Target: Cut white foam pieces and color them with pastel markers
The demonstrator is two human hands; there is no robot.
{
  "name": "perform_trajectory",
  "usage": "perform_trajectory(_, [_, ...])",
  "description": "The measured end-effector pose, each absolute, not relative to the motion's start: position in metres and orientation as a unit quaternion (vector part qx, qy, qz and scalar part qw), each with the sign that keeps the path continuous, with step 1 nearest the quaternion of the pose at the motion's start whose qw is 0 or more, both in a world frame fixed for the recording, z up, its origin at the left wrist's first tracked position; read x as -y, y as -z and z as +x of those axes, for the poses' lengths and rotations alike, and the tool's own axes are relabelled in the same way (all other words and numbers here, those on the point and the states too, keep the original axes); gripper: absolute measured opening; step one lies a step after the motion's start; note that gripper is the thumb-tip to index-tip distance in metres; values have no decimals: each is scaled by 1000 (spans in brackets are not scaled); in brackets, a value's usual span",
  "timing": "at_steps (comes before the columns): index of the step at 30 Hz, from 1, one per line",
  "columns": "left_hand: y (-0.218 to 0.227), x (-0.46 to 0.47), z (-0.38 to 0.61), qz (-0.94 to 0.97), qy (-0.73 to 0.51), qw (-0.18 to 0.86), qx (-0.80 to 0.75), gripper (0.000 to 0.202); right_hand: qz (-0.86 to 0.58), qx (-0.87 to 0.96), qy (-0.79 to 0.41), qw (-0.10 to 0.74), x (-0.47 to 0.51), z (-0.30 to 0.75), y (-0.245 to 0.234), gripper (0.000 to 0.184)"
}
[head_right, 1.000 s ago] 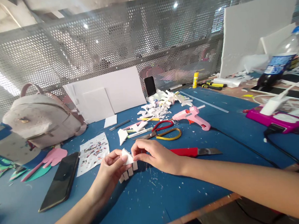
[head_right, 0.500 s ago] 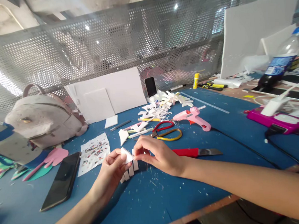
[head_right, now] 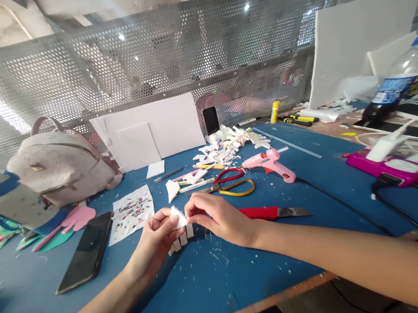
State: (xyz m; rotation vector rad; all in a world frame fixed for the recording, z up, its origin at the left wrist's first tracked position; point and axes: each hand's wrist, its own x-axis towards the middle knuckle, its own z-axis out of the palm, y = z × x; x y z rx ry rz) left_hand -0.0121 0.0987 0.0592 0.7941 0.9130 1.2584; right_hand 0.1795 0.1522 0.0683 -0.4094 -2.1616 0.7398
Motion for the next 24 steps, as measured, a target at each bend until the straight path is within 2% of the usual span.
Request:
perform_trajectory(11, [-58,-97,-13,362,-496,696,-373,40,-173,863,-201,430,-164,184,-64,12])
perform_trajectory(20, [-59,-103,-17,415,-550,583,-431,43,-262,880,-187,350,-186,193,-65,5])
perform_trajectory(24, [-59,-105,-20,458,-561,519,-454,37,-264,898,-174,306,-194,195,-59,12])
